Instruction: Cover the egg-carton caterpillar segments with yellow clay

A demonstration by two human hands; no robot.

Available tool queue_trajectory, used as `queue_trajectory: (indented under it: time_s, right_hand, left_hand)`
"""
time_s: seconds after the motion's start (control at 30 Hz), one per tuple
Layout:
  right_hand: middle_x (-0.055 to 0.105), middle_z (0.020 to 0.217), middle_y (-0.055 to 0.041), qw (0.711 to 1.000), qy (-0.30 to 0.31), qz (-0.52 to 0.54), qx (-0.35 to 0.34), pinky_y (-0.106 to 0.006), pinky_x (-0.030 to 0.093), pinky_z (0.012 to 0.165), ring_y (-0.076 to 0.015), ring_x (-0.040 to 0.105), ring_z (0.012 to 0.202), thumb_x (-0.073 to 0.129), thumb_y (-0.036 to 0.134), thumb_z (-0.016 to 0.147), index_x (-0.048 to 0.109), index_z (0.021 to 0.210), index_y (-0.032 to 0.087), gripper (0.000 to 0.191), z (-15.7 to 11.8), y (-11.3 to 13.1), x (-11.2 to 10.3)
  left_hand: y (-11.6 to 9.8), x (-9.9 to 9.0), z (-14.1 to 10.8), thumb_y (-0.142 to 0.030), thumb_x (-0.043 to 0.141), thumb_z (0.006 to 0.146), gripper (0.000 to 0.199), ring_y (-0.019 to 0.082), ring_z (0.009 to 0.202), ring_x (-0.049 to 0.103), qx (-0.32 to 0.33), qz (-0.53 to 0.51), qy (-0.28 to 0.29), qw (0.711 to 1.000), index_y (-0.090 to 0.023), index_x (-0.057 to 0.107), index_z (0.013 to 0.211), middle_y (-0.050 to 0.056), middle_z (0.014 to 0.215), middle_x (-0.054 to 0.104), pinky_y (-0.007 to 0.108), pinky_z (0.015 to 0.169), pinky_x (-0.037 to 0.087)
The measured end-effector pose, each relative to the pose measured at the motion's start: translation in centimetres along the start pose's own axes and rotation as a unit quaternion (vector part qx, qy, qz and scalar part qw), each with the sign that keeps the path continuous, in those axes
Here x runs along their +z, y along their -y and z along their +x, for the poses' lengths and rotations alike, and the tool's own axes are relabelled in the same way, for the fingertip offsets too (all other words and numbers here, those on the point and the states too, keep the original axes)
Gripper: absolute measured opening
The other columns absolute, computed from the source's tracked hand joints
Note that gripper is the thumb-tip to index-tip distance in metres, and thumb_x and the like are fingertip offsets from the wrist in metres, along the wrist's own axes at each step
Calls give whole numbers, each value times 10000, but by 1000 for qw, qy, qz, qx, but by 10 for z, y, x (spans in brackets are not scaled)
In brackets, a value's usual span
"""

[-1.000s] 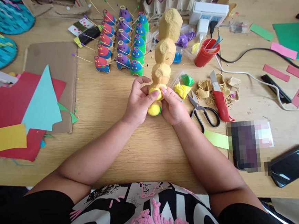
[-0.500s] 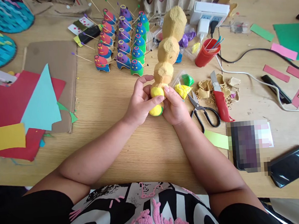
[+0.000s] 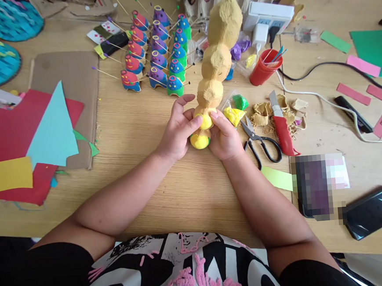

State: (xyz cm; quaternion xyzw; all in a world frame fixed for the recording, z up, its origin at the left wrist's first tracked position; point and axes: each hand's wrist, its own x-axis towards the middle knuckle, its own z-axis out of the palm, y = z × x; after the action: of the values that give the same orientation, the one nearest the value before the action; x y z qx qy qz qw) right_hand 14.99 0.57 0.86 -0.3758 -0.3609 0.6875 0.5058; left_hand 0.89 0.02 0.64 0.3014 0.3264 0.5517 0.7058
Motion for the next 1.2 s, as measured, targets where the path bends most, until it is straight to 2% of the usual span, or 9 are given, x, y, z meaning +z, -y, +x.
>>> queue_trajectory:
  time_s: [0.17,0.33,0.47,0.53,0.73,0.93,1.2]
  right_hand:
    - [838,957,-56,1000,-1,5,0,-505,757,872,-373,855,1200,941,848,825,728,988,336,578,-1,-1,0]
    - [823,966,-50,1000,12,0,-2,-504,748,924,-365,843,1217,974,845,781,708,1018,342,616,0,-3,-2]
    - [815,955,-51,1000,9,-4,2,-504,742,928,-369,838,1212,992,847,751,710,1018,338,640,1,-4,-3]
    - [813,943,-46,1000,8,-4,3,-498,743,919,-366,841,1192,1006,837,736,712,1008,333,644,1,-4,-3]
    - [832,966,-38,999,43,24,3,-492,759,951,-363,855,1225,1016,769,786,723,1057,327,596,2,-6,-6]
    - [855,1012,-61,999,29,21,8,-526,762,973,-391,847,1262,1019,759,775,739,1045,326,583,2,-6,-6]
    - [853,975,-31,998,43,50,1,-504,766,1004,-355,862,1229,1024,661,816,754,1050,324,491,0,-6,-4]
  left_hand:
    - [-3,0,1,-375,1068,902,793,187,860,795,4,14,16,1000,-368,602,1543,-71,923,798,340,826,647]
    - [-5,0,2,-465,990,984,645,217,928,822,-11,-2,9,1000,-347,619,1499,-51,901,790,356,840,647]
    - [-6,-1,2,-395,971,970,572,182,836,772,-6,-2,15,1000,-321,621,1416,-69,858,764,336,790,607]
    - [-6,-2,3,-363,980,948,597,167,822,765,-3,-6,22,1000,-318,617,1419,-74,875,787,325,788,605]
    - [3,-11,8,-378,973,962,752,187,905,832,-1,-1,35,999,-349,576,1600,-71,944,831,346,884,649]
    - [6,-15,10,-424,931,989,777,203,904,844,7,4,55,998,-331,554,1661,-46,970,843,352,848,656]
    - [6,-17,11,-374,921,971,797,189,899,836,5,7,53,999,-346,539,1670,-55,987,846,337,834,650]
